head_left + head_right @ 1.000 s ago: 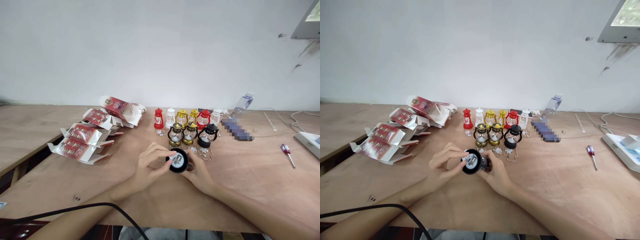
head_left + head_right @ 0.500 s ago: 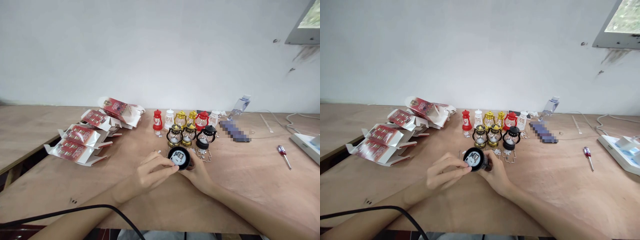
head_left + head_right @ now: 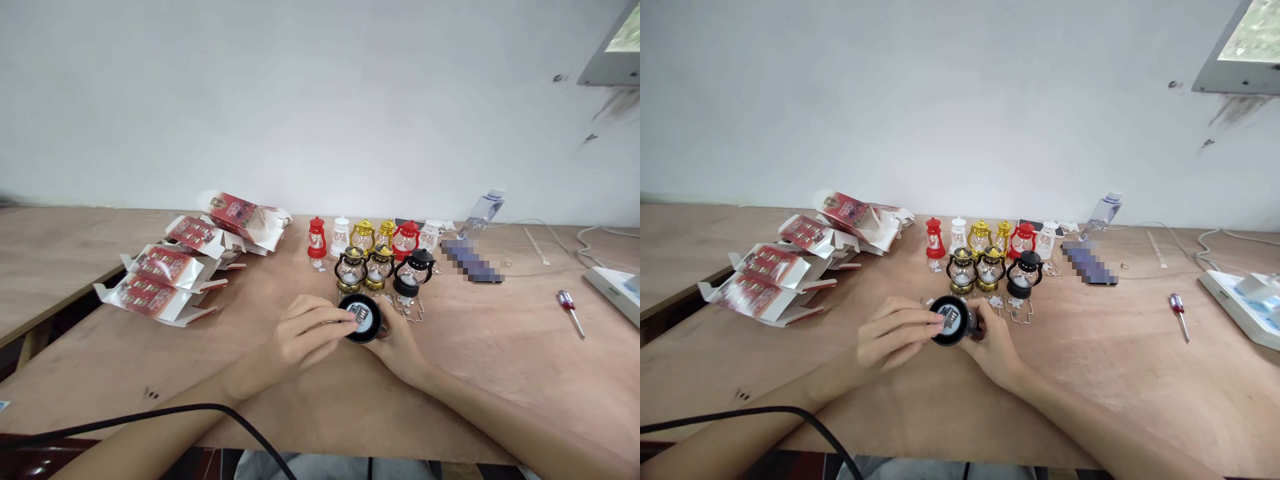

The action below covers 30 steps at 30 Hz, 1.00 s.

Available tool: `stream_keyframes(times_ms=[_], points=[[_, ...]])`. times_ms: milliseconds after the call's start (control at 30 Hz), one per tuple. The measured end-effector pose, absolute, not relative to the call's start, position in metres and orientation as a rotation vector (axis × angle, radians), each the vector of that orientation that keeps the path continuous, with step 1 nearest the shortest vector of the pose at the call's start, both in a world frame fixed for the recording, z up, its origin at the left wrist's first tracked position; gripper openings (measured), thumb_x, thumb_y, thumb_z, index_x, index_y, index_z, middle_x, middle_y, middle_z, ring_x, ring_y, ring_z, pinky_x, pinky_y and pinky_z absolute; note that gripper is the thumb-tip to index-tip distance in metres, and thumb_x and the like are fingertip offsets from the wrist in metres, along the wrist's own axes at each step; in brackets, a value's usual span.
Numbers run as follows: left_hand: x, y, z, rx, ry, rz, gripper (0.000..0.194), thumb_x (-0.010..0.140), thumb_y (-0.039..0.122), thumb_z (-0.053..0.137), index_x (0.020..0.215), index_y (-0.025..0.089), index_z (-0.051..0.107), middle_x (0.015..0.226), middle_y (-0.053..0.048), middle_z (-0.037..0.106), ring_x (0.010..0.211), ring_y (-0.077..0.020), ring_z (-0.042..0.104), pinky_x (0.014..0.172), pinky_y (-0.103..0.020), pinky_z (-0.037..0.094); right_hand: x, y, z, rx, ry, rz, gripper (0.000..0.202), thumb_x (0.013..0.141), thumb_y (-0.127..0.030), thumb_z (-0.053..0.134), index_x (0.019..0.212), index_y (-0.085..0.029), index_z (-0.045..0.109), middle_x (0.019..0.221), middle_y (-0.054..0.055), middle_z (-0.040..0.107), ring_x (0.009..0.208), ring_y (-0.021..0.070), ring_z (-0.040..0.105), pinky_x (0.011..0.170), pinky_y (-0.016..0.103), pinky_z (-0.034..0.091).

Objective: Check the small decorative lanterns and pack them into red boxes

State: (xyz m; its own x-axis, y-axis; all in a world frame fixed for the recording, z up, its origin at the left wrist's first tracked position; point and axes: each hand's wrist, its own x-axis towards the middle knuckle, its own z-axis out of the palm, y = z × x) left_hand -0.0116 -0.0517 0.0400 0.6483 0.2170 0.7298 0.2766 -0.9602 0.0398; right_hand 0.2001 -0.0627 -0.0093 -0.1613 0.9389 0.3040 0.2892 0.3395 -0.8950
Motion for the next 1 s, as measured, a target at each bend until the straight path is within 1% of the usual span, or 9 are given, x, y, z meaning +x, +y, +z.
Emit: stream_keyframes(times_ms=[100, 200, 300, 400, 500, 667, 833, 900, 1000], points=[[-0.010, -0.049, 0.039, -2.791, -0.409, -1.338, 0.031, 0.086, 0.010, 0.059, 0.116, 0.020, 0.058, 0.108, -0.005, 0.068, 0.101, -0.0164, 0.056, 0.087, -0.031, 0.047, 0.201, -0.062, -0.010, -1.112, -1.667, 0.860, 0.033, 0.074, -0.032, 0.068, 0.100, -0.022, 0.051, 0.094, 0.003, 0.063, 0.087, 0.0181, 0.061, 0.069, 0.027, 0.050], [-0.008, -0.048, 0.040, -2.710, -0.437, -1.450, 0.024, 0.085, 0.016, 0.063, 0.108, 0.021, 0.063, 0.100, -0.005, 0.068, 0.091, -0.0151, 0.057, 0.079, -0.029, 0.048, 0.202, -0.063, -0.009, -1.109, -1.684, 0.832, 0.030, 0.073, -0.029, 0.068, 0.097, -0.021, 0.051, 0.091, 0.002, 0.063, 0.082, 0.0167, 0.060, 0.067, 0.026, 0.049], [-0.006, -0.048, 0.044, -2.668, -0.490, -1.444, 0.017, 0.084, 0.023, 0.064, 0.101, 0.021, 0.066, 0.092, -0.005, 0.065, 0.080, -0.0130, 0.056, 0.072, -0.026, 0.046, 0.202, -0.063, -0.008, -1.120, -1.688, 0.823, 0.028, 0.072, -0.024, 0.067, 0.095, -0.022, 0.051, 0.090, 0.002, 0.063, 0.081, 0.0167, 0.060, 0.066, 0.026, 0.048], [-0.006, -0.048, 0.047, -2.670, -0.504, -1.465, 0.017, 0.084, 0.029, 0.065, 0.099, 0.022, 0.067, 0.086, -0.003, 0.061, 0.072, -0.0112, 0.054, 0.067, -0.025, 0.045, 0.202, -0.064, -0.006, -1.131, -1.683, 0.834, 0.029, 0.071, -0.023, 0.067, 0.095, -0.022, 0.051, 0.091, 0.002, 0.064, 0.082, 0.0175, 0.061, 0.066, 0.026, 0.048], [-0.007, -0.046, 0.048, -2.722, -0.453, -1.463, 0.021, 0.083, 0.034, 0.066, 0.101, 0.022, 0.066, 0.084, -0.003, 0.062, 0.069, -0.0111, 0.052, 0.065, -0.025, 0.044, 0.202, -0.064, -0.006, -1.137, -1.686, 0.842, 0.029, 0.071, -0.022, 0.067, 0.095, -0.022, 0.052, 0.090, 0.001, 0.065, 0.082, 0.0176, 0.061, 0.065, 0.026, 0.048], [-0.007, -0.046, 0.051, -2.791, -0.410, -1.346, 0.015, 0.087, 0.022, 0.061, 0.101, 0.020, 0.066, 0.088, -0.005, 0.064, 0.071, -0.0111, 0.054, 0.067, -0.026, 0.042, 0.202, -0.062, -0.008, -1.123, -1.679, 0.845, 0.030, 0.070, -0.019, 0.067, 0.096, -0.022, 0.051, 0.089, 0.000, 0.064, 0.083, 0.0169, 0.060, 0.068, 0.026, 0.048], [-0.007, -0.046, 0.045, -2.630, -0.391, -1.400, 0.015, 0.086, 0.017, 0.060, 0.099, 0.021, 0.065, 0.085, -0.003, 0.065, 0.068, -0.0099, 0.053, 0.063, -0.026, 0.039, 0.202, -0.062, -0.010, -1.119, -1.670, 0.843, 0.029, 0.071, -0.023, 0.068, 0.094, -0.021, 0.051, 0.090, 0.001, 0.062, 0.080, 0.0158, 0.059, 0.066, 0.025, 0.047], [-0.009, -0.047, 0.043, -2.619, -0.367, -1.371, 0.018, 0.084, 0.012, 0.061, 0.102, 0.019, 0.063, 0.086, -0.003, 0.065, 0.068, -0.0096, 0.054, 0.064, -0.025, 0.042, 0.202, -0.062, -0.010, -1.107, -1.664, 0.864, 0.029, 0.071, -0.022, 0.069, 0.094, -0.021, 0.051, 0.089, 0.001, 0.062, 0.080, 0.0157, 0.059, 0.067, 0.025, 0.048], [-0.011, -0.050, 0.044, -2.647, -0.297, -1.331, 0.022, 0.083, 0.009, 0.061, 0.104, 0.013, 0.061, 0.089, -0.006, 0.065, 0.077, -0.0118, 0.058, 0.069, -0.026, 0.047, 0.201, -0.062, -0.008, -1.094, -1.671, 0.885, 0.030, 0.069, -0.018, 0.068, 0.094, -0.021, 0.051, 0.089, 0.000, 0.063, 0.078, 0.0152, 0.059, 0.067, 0.025, 0.048]])
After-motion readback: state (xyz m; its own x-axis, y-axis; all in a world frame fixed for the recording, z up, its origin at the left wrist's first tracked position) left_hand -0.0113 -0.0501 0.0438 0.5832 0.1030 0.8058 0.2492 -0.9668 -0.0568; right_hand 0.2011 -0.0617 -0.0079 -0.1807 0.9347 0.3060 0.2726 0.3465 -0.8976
